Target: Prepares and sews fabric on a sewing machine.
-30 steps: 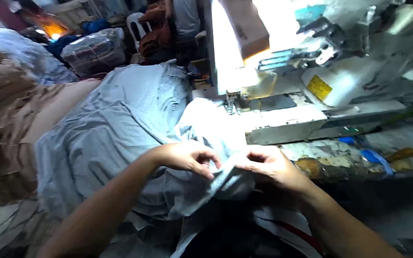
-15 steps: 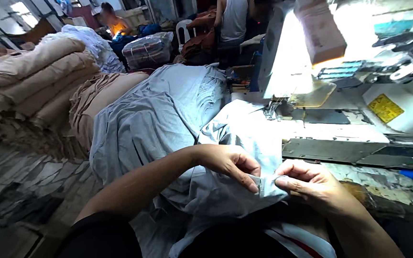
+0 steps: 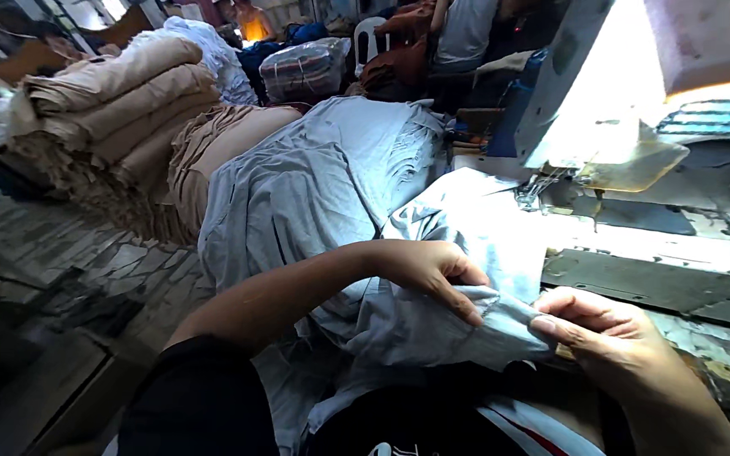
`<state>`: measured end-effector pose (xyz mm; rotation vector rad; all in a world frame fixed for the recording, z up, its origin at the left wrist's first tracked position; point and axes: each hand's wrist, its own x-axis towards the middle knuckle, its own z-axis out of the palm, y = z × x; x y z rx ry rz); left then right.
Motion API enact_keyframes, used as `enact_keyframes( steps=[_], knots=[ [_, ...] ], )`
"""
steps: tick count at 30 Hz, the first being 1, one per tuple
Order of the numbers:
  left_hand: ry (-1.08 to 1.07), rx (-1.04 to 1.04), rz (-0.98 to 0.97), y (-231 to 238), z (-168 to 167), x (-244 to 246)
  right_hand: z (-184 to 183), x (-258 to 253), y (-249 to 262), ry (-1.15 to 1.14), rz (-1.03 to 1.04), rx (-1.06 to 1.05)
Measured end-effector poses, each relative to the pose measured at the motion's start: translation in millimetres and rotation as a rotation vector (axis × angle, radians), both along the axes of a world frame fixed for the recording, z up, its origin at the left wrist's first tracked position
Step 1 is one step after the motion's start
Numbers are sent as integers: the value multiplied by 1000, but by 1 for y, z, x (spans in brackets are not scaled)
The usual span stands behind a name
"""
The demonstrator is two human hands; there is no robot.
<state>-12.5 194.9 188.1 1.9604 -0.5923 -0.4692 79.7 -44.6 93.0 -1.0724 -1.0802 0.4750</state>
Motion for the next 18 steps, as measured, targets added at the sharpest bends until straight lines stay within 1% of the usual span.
enact_keyframes(
  steps=[6, 10, 13, 18],
  knots=[
    [-111, -10, 42, 16, 5, -2, -1, 1, -1, 10, -14, 4],
    [-176, 28, 75, 27, 23, -10, -1, 3, -3, 16, -18, 1],
    [-187, 31, 110, 35, 35, -17, 0, 4, -3, 13, -29, 3],
    [-210, 52, 38, 44, 43, -24, -2, 5, 1, -40, -34, -15]
  ],
)
